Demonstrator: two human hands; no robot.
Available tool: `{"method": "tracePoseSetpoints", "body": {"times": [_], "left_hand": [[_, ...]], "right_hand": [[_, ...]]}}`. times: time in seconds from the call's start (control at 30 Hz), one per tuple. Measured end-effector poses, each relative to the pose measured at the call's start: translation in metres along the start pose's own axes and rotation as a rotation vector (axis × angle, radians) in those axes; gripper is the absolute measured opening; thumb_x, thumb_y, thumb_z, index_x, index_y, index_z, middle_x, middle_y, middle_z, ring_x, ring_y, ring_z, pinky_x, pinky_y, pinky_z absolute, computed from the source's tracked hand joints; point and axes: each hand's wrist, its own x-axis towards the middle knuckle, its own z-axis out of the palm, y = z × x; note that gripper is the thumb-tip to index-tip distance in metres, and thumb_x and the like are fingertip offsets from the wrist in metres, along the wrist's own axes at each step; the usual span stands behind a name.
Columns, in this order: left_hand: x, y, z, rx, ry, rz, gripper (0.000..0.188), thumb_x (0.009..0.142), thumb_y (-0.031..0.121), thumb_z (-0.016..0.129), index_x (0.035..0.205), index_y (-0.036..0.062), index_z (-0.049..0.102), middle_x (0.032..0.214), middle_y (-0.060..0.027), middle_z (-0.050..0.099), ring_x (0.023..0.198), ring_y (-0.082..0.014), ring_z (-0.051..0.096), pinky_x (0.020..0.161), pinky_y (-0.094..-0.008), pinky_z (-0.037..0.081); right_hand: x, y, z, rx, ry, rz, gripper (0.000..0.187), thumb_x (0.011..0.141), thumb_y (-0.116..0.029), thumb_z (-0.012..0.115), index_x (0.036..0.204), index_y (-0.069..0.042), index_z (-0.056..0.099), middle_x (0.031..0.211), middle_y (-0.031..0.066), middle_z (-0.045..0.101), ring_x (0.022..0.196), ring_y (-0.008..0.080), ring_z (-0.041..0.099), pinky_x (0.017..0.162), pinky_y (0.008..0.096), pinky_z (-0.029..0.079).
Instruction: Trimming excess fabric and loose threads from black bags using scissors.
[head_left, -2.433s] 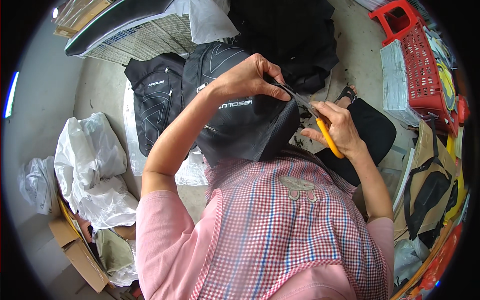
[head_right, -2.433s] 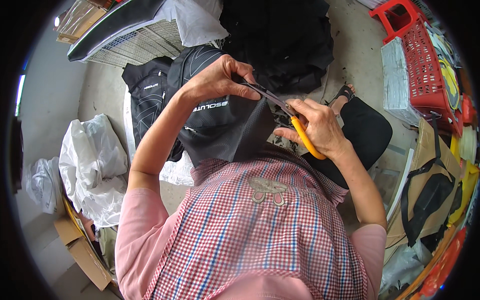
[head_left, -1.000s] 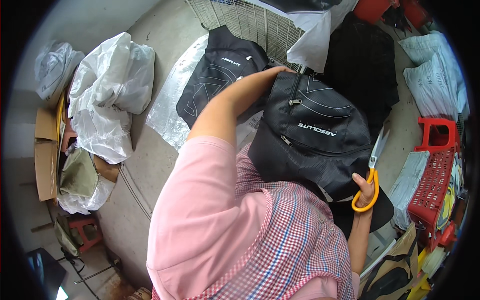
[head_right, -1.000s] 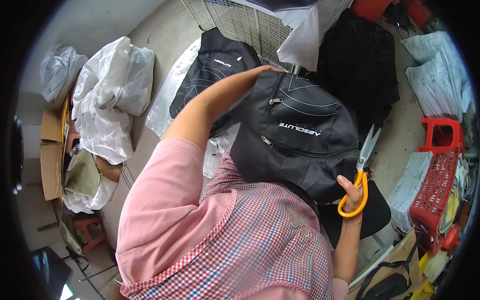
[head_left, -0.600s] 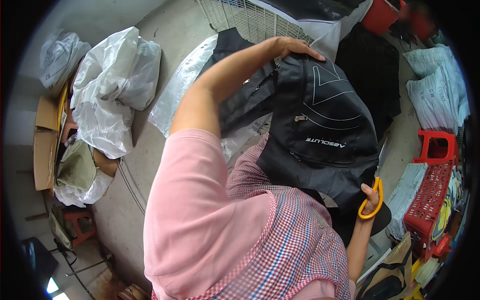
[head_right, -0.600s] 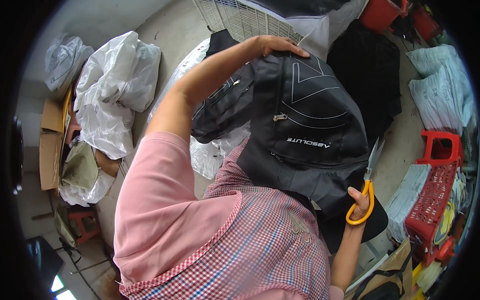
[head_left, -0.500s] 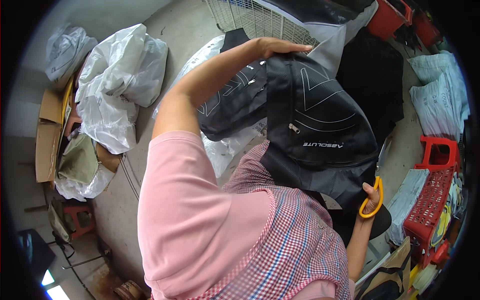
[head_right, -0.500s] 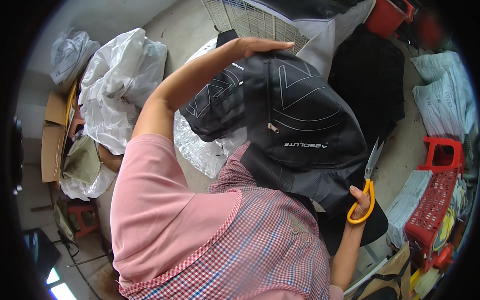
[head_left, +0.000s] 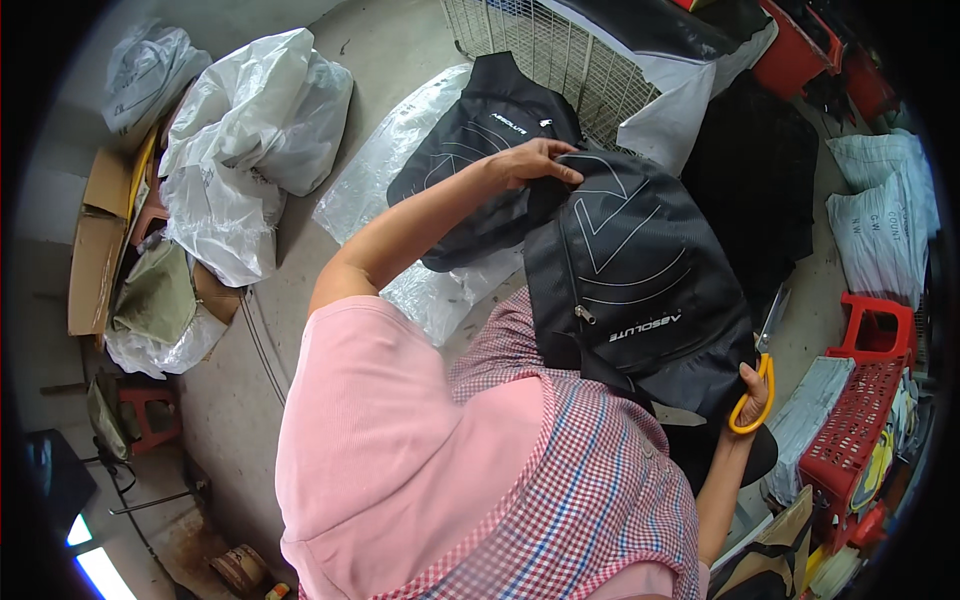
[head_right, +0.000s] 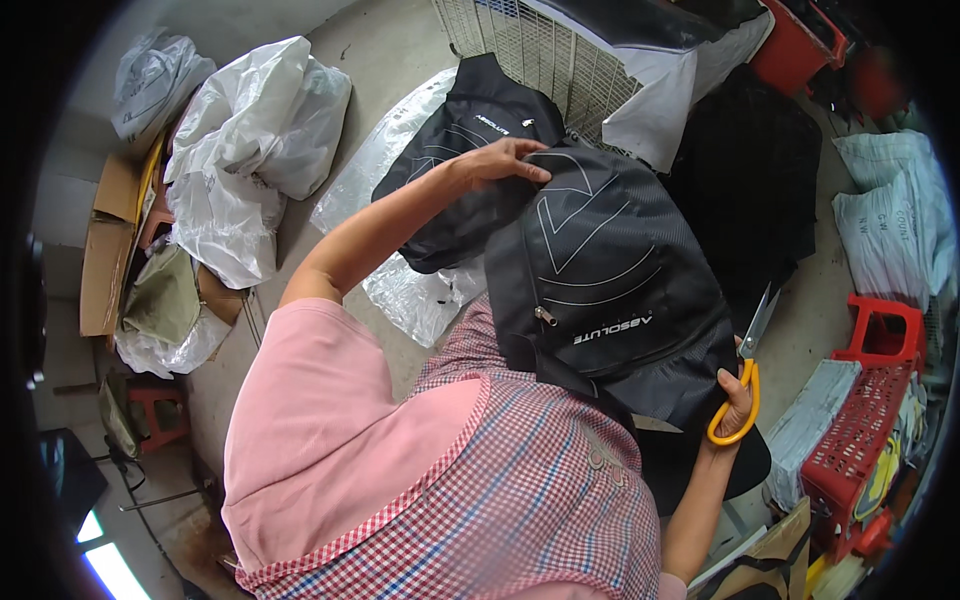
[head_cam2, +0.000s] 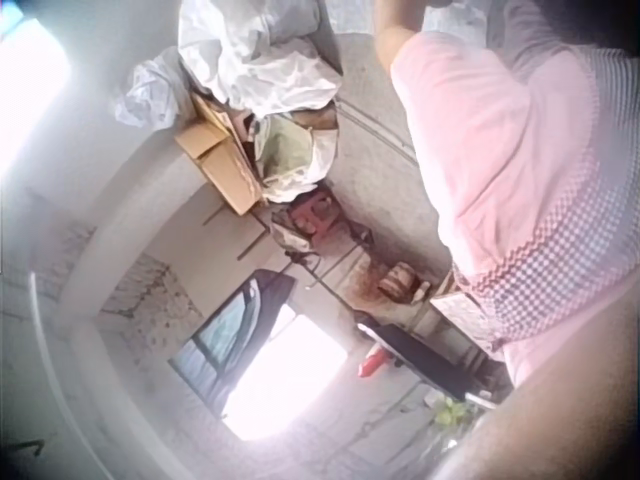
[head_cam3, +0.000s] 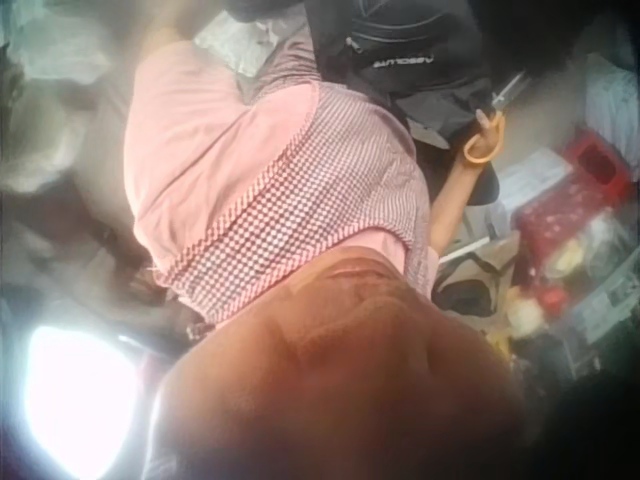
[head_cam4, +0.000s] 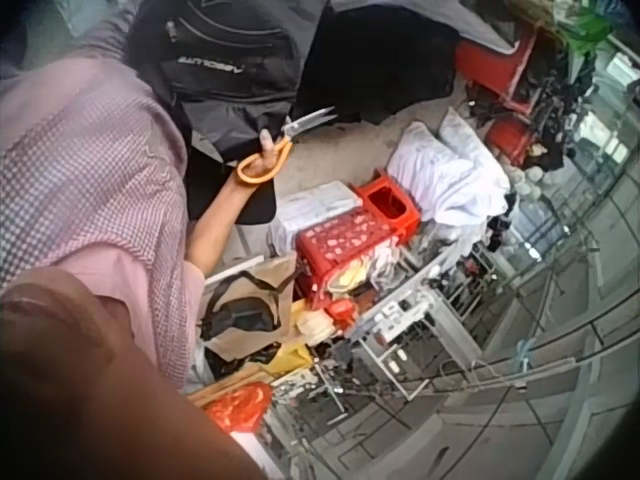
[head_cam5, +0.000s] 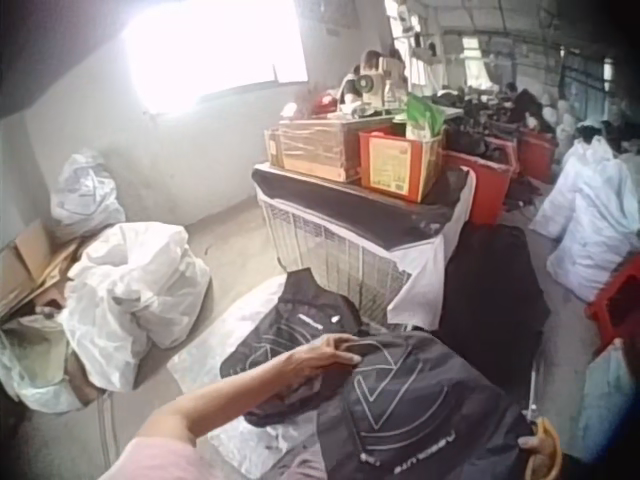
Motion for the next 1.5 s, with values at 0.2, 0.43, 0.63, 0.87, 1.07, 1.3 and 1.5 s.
{"method": "tracePoseSetpoints", "body": {"times": [0.2,0.43,0.63,0.87,1.07,1.3,1.5], "left_hand": [[0.066,-0.021,-0.054,0.087,0.366,0.402,0.048,0.071,0.009,0.077,0.115,0.0,0.061,0.093,-0.0094,0.067,0.077,-0.0146,0.063,0.069,-0.0242,0.051],[0.038,-0.107,-0.23,0.189,1.091,-0.015,0.03,0.065,0.01,0.062,0.091,0.0121,0.076,0.08,-0.0069,0.071,0.067,-0.0172,0.063,0.066,-0.0262,0.05],[0.027,-0.103,-0.264,0.354,1.218,-0.138,0.025,0.067,0.011,0.064,0.09,0.0087,0.075,0.084,-0.0093,0.071,0.078,-0.0225,0.066,0.074,-0.0302,0.051],[0.049,-0.091,-0.265,0.53,1.271,-0.248,0.023,0.072,0.021,0.067,0.089,0.0085,0.074,0.084,-0.009,0.07,0.081,-0.0229,0.066,0.078,-0.0316,0.05],[0.059,-0.091,-0.271,0.455,1.183,-0.2,0.023,0.073,0.028,0.068,0.089,0.0125,0.075,0.082,-0.0073,0.07,0.08,-0.022,0.065,0.078,-0.0317,0.05],[0.023,-0.06,-0.27,0.36,1.16,0.195,0.028,0.082,0.02,0.065,0.102,0.0012,0.06,0.08,-0.0134,0.064,0.058,-0.0193,0.061,0.057,-0.029,0.05],[-0.041,0.042,-0.154,0.22,0.818,0.388,0.023,0.092,0.024,0.059,0.1,0.0035,0.056,0.074,-0.003,0.052,0.057,-0.0087,0.053,0.054,-0.0179,0.042]], "right_hand": [[0.005,0.0,-0.032,0.086,-0.063,-0.056,0.047,0.081,-0.009,0.049,0.128,-0.003,0.052,0.125,0.0122,0.057,0.113,0.0223,0.054,0.105,0.0321,0.032],[0.047,-0.058,-0.164,-0.724,0.234,-0.861,0.036,0.095,-0.019,0.047,0.127,-0.003,0.053,0.128,0.0136,0.056,0.115,0.0197,0.053,0.097,0.0278,0.041],[0.095,-0.114,-0.186,-0.365,-0.24,-0.783,0.039,0.095,-0.019,0.047,0.128,0.001,0.051,0.127,0.0128,0.056,0.113,0.0197,0.054,0.096,0.0268,0.041],[0.175,-0.08,-0.129,-0.288,0.405,-0.421,0.042,0.09,-0.024,0.058,0.126,-0.005,0.054,0.107,0.0105,0.064,0.094,0.0193,0.06,0.087,0.0287,0.046],[0.126,0.042,-0.068,-0.26,0.398,0.042,0.034,0.087,-0.038,0.064,0.106,-0.011,0.059,0.065,-0.0001,0.05,0.051,0.0088,0.048,0.048,0.0195,0.04],[0.076,0.058,0.008,-0.366,0.31,0.129,0.03,0.086,-0.026,0.064,0.108,-0.006,0.061,0.065,0.002,0.05,0.053,0.0096,0.048,0.05,0.0205,0.041],[0.053,0.023,0.017,-0.433,0.161,-0.043,0.028,0.088,-0.018,0.061,0.112,-0.005,0.056,0.067,0.0013,0.05,0.054,0.0076,0.047,0.049,0.0189,0.039]]}}
